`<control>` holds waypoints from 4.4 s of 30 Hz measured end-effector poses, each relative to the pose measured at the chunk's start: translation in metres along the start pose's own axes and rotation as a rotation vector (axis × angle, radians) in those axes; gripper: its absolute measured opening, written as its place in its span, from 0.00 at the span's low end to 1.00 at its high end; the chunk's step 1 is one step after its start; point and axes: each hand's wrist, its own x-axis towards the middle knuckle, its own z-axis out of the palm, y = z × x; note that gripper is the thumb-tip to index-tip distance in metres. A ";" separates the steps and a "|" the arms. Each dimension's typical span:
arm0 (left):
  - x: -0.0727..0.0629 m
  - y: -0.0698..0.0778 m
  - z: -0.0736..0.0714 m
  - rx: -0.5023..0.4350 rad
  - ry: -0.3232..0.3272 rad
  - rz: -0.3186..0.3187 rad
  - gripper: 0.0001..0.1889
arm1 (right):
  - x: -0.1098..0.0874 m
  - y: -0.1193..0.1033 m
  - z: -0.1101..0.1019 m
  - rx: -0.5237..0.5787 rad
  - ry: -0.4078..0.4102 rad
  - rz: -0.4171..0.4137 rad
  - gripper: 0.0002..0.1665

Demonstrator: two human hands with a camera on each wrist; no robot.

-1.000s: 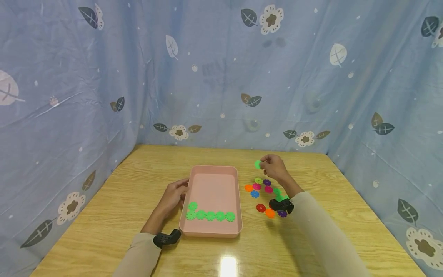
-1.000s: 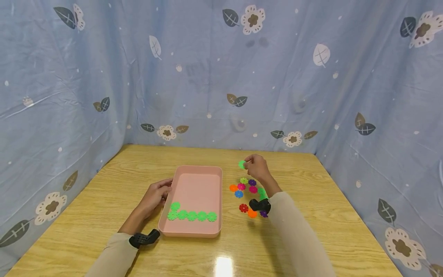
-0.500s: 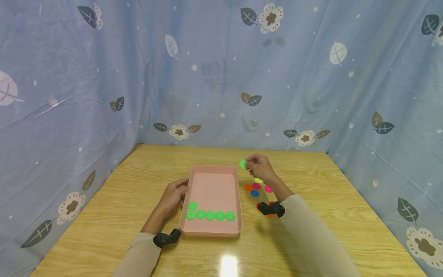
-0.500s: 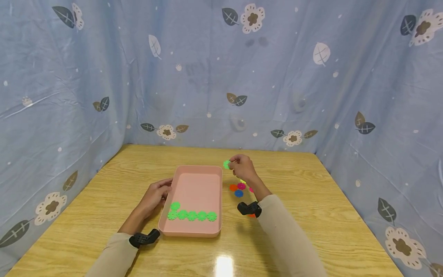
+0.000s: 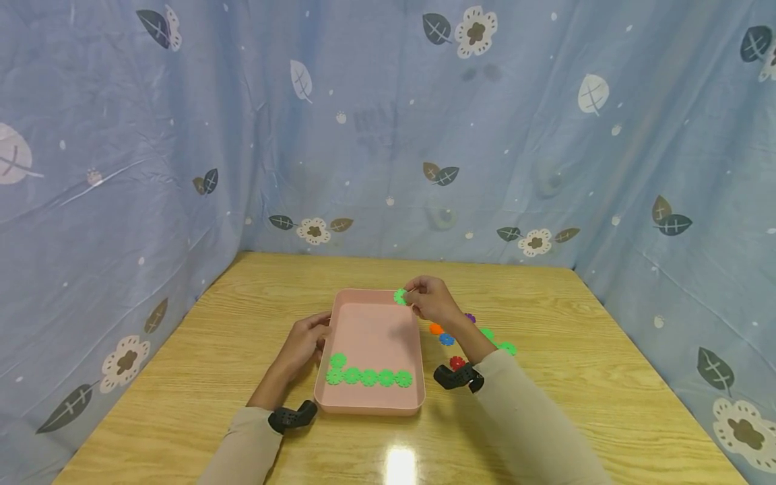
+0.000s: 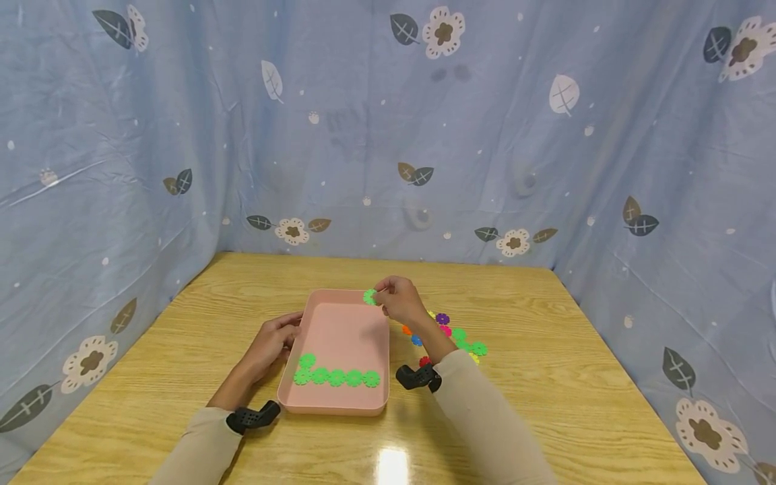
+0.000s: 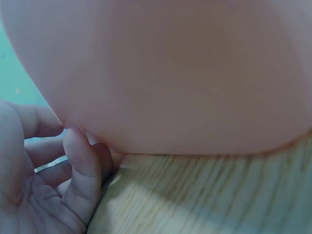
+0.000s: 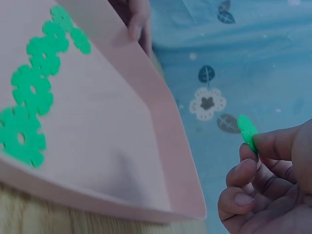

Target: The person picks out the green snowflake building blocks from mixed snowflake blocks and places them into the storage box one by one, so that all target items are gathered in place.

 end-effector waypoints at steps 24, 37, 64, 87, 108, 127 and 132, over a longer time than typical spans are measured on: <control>-0.019 0.035 0.004 0.023 -0.008 -0.003 0.25 | 0.003 0.018 0.049 -0.152 -0.159 -0.120 0.04; 0.000 0.005 0.001 0.020 0.006 -0.010 0.25 | 0.004 0.024 0.066 -0.292 -0.247 -0.007 0.04; -0.014 0.033 0.003 -0.001 0.000 -0.013 0.25 | 0.005 0.022 0.083 -0.439 -0.236 0.005 0.07; -0.013 0.030 0.004 0.009 -0.023 -0.039 0.25 | 0.003 0.025 0.086 -0.490 -0.319 -0.010 0.07; 0.002 0.002 0.001 0.038 0.012 -0.005 0.25 | 0.003 0.027 0.085 -0.473 -0.332 -0.040 0.05; 0.002 0.003 0.000 0.046 0.026 -0.011 0.25 | 0.006 0.023 0.081 -0.524 -0.325 -0.057 0.05; 0.001 0.002 0.000 0.040 0.023 -0.008 0.25 | 0.006 0.021 0.075 -0.529 -0.333 -0.085 0.03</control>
